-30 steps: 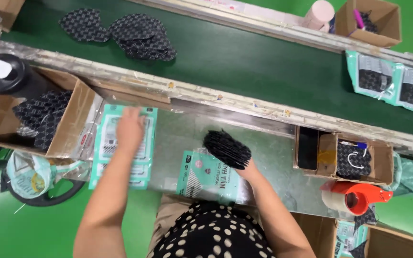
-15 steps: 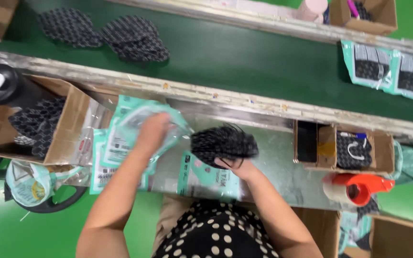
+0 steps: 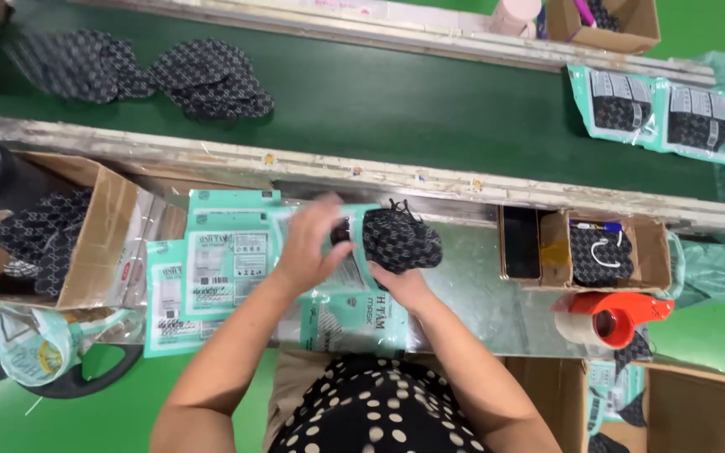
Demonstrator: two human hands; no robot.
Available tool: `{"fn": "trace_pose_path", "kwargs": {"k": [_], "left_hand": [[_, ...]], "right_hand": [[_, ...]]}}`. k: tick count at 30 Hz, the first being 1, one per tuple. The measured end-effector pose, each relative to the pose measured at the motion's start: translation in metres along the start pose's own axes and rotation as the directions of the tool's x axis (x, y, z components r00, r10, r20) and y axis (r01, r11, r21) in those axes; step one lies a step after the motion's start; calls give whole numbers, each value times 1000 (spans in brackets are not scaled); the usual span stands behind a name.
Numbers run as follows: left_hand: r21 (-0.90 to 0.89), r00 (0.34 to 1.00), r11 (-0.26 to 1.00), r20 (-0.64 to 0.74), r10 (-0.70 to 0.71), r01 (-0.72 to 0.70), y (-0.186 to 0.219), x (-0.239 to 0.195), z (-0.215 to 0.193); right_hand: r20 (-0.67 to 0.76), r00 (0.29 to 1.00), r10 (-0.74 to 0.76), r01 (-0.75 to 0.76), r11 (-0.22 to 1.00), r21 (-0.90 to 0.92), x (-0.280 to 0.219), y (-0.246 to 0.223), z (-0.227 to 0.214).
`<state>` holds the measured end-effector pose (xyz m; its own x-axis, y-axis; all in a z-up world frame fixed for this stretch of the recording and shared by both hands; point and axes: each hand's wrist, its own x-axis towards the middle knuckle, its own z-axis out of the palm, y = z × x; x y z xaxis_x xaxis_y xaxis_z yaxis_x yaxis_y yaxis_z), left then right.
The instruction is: Manually counting and placing face masks into plastic bags on an industrial conveyor line.
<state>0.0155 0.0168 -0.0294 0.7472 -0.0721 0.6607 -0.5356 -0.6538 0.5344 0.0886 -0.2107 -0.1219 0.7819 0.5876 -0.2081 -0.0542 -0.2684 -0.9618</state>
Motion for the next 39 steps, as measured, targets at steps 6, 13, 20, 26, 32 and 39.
{"fn": "trace_pose_path", "kwargs": {"k": [6,13,20,26,32,39], "left_hand": [[116,945,938,-26,-326,327,-21,-9,-4],[174,954,938,-68,-292,299,10,10,1],[294,972,928,-32,-232,230,-10,1,4],[3,946,971,226,-232,238,28,24,-13],[87,961,977,184,-207,194,34,19,-10],[56,949,954,102,-297,293,17,14,-20]], "right_hand": [[94,992,85,-81,996,-42,1,15,-10],[356,933,-48,71,996,-52,2,-9,-2],[356,905,-233,310,934,-176,-5,-41,-14],[72,972,-224,228,972,-56,-7,-48,-13],[74,991,-110,114,991,-65,-3,-36,-9],[122,953,-276,302,871,-387,-4,-53,-17]]}}
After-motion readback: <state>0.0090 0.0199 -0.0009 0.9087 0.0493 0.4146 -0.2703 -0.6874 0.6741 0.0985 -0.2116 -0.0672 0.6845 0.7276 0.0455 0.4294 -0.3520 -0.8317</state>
